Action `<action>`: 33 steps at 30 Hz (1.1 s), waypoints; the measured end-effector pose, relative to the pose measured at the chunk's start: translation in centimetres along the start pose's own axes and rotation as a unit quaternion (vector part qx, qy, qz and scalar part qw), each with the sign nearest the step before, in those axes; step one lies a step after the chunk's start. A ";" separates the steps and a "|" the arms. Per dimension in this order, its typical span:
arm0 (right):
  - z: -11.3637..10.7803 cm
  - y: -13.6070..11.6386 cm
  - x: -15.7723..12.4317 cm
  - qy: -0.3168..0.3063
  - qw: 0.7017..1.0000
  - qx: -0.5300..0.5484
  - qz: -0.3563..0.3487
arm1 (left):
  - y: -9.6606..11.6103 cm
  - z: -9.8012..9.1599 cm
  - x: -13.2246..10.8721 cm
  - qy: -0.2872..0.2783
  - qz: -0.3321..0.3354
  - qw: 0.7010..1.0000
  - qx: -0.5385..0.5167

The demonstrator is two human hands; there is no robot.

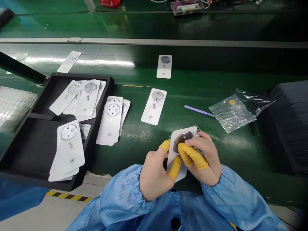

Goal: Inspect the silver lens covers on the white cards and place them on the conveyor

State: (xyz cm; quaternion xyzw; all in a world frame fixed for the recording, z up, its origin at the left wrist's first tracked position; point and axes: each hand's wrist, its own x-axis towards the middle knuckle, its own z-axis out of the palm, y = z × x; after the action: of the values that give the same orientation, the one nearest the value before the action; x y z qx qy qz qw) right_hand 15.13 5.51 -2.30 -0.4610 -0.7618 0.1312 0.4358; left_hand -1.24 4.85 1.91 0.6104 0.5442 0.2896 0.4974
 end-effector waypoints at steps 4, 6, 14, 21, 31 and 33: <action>-0.6 -0.5 0.2 -0.002 1.000 -0.003 -0.006 | 0.1 0.1 -0.2 0.013 0.007 1.000 0.012; -1.0 -0.8 0.1 0.000 1.000 -0.001 0.004 | 0.1 0.2 -0.1 0.014 0.010 1.000 0.017; -0.8 -0.8 -0.5 0.009 0.999 -0.029 -0.035 | 0.5 0.2 0.0 0.028 0.032 0.999 0.003; -0.8 -0.8 0.4 0.000 0.995 -0.047 -0.090 | 0.4 0.5 0.1 0.037 0.017 0.999 -0.018; 0.4 -0.6 0.1 -0.099 0.993 0.010 -0.063 | -1.1 1.1 0.6 0.010 -0.011 0.999 -0.032; 0.6 -0.1 0.0 -0.119 0.991 0.029 -0.045 | -1.7 0.4 1.4 -0.002 0.004 0.998 -0.057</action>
State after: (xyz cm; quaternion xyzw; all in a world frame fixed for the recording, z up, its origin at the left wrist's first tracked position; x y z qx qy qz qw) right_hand 14.57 5.58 -2.60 -0.3946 -0.8243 0.1874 0.3602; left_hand -1.17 5.88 -0.10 0.5840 0.5231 0.3209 0.5314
